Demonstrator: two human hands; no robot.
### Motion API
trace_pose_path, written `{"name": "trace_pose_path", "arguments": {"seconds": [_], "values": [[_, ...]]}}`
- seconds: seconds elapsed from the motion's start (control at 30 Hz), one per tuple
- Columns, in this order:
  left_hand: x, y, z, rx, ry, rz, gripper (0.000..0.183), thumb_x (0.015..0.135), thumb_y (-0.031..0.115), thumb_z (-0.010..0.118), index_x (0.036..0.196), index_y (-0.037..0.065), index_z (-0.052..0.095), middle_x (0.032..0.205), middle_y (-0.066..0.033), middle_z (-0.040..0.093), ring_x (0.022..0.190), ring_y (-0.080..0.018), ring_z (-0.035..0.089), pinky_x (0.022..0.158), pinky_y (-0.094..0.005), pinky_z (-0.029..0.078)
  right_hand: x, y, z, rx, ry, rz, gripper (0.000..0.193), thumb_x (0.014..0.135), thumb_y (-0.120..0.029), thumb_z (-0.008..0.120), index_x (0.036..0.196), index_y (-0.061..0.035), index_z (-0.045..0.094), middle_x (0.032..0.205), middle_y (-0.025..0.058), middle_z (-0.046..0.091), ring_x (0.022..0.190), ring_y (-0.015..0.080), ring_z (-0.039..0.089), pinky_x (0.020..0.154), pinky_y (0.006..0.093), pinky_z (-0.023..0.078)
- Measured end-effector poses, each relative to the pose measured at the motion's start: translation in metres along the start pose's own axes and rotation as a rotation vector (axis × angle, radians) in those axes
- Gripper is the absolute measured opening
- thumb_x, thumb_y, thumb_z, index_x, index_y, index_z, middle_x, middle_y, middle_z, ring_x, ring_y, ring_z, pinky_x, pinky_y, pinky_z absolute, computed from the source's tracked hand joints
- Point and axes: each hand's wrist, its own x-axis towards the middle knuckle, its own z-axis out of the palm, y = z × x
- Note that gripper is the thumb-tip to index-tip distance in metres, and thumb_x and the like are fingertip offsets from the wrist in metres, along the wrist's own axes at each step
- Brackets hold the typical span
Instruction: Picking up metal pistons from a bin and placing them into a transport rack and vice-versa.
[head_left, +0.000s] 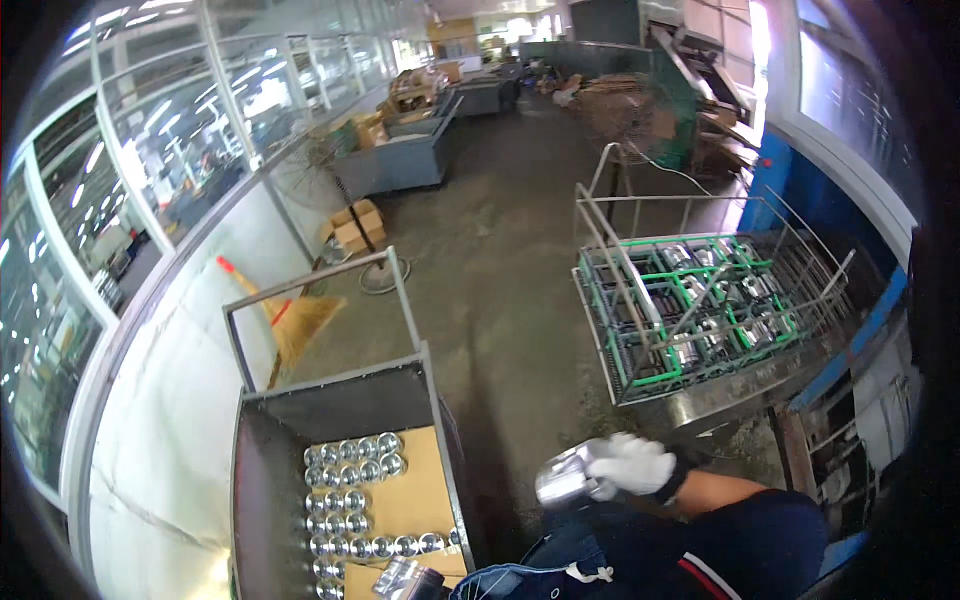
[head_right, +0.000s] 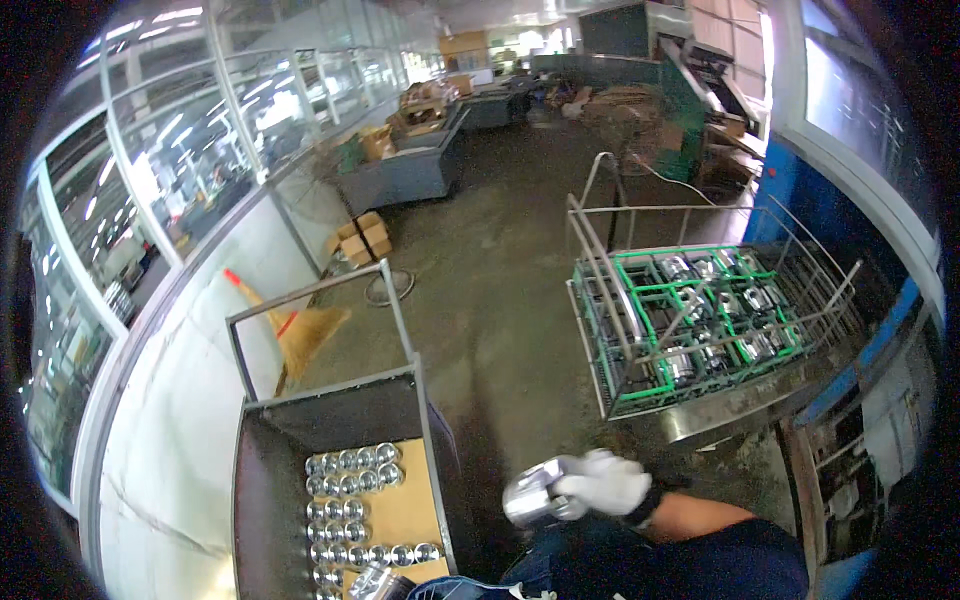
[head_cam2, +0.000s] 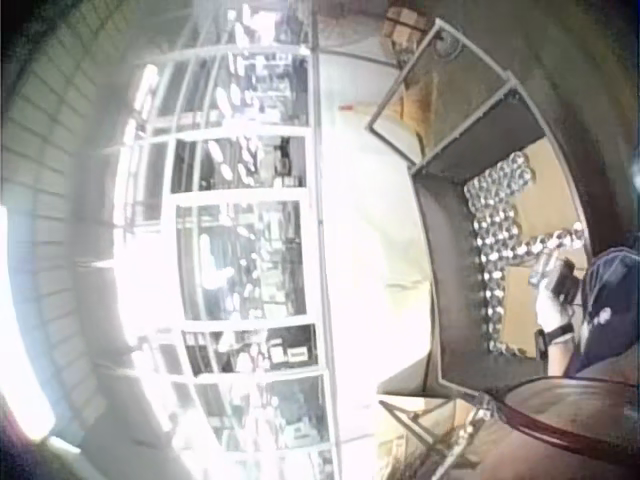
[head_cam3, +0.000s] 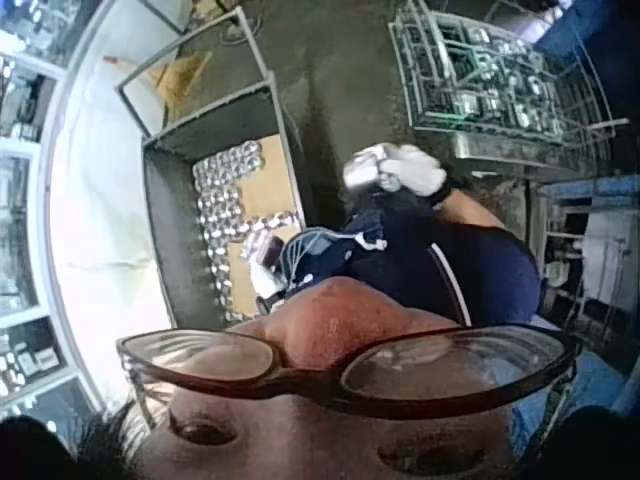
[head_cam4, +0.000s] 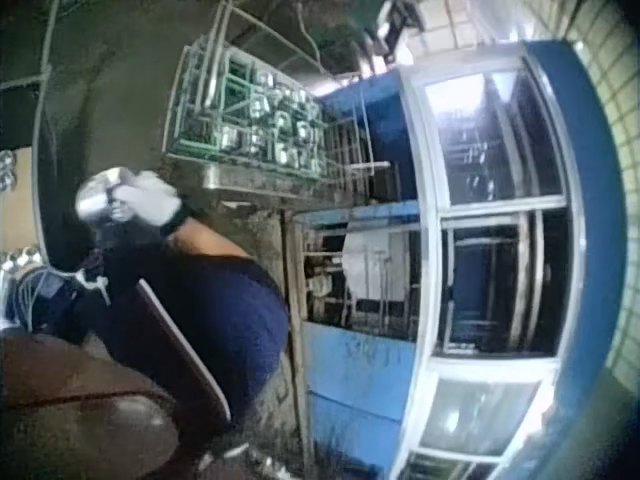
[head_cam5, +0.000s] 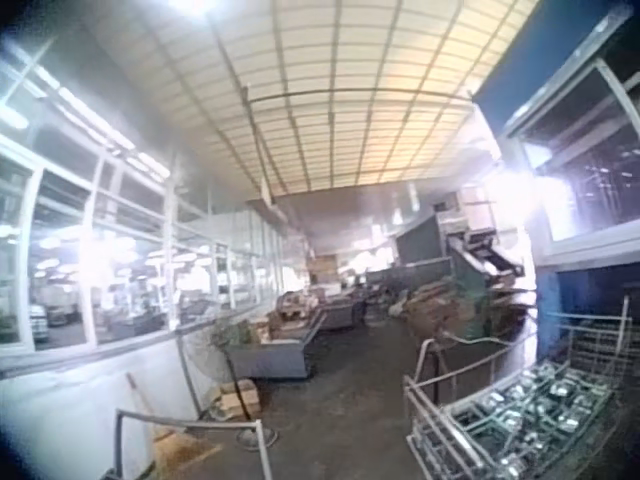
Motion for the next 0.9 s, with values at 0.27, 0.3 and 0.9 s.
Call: {"name": "trace_pose_path", "arguments": {"seconds": [0.27, 0.3, 0.9], "values": [[0.015, -0.008, 0.066, 0.109, -0.267, 0.007, 0.027, 0.095, 0.017, 0.057, 0.118, 0.006, 0.066, 0.109, -0.0068, 0.070, 0.085, -0.0186, 0.067, 0.072, -0.0308, 0.055, -0.131, 0.106, -0.106, 0.367, 1.057, -0.108, 0.029, 0.090, -0.015, 0.048, 0.102, -0.0028, 0.072, 0.100, 0.0098, 0.073, 0.086, 0.0171, 0.071, 0.078, 0.0301, 0.057], [0.011, -0.014, 0.072, 0.136, -0.248, 0.045, 0.026, 0.095, 0.016, 0.057, 0.118, 0.006, 0.066, 0.108, -0.0064, 0.070, 0.084, -0.0181, 0.067, 0.072, -0.0304, 0.055, -0.134, 0.114, -0.126, 0.657, 1.062, -0.260, 0.026, 0.085, -0.012, 0.058, 0.105, 0.0015, 0.069, 0.099, 0.0067, 0.072, 0.094, 0.0128, 0.067, 0.085, 0.0299, 0.054], [-0.014, -0.022, 0.318, 0.083, -0.216, 0.315, 0.019, 0.089, 0.001, 0.054, 0.107, 0.004, 0.057, 0.102, -0.0035, 0.059, 0.083, -0.0159, 0.055, 0.071, -0.0316, 0.048, 0.096, 0.212, -0.369, -0.756, 0.531, 0.037, 0.045, 0.089, -0.054, 0.052, 0.088, -0.0170, 0.078, 0.079, 0.0130, 0.071, 0.075, 0.0314, 0.071, 0.070, 0.0414, 0.057]]}}
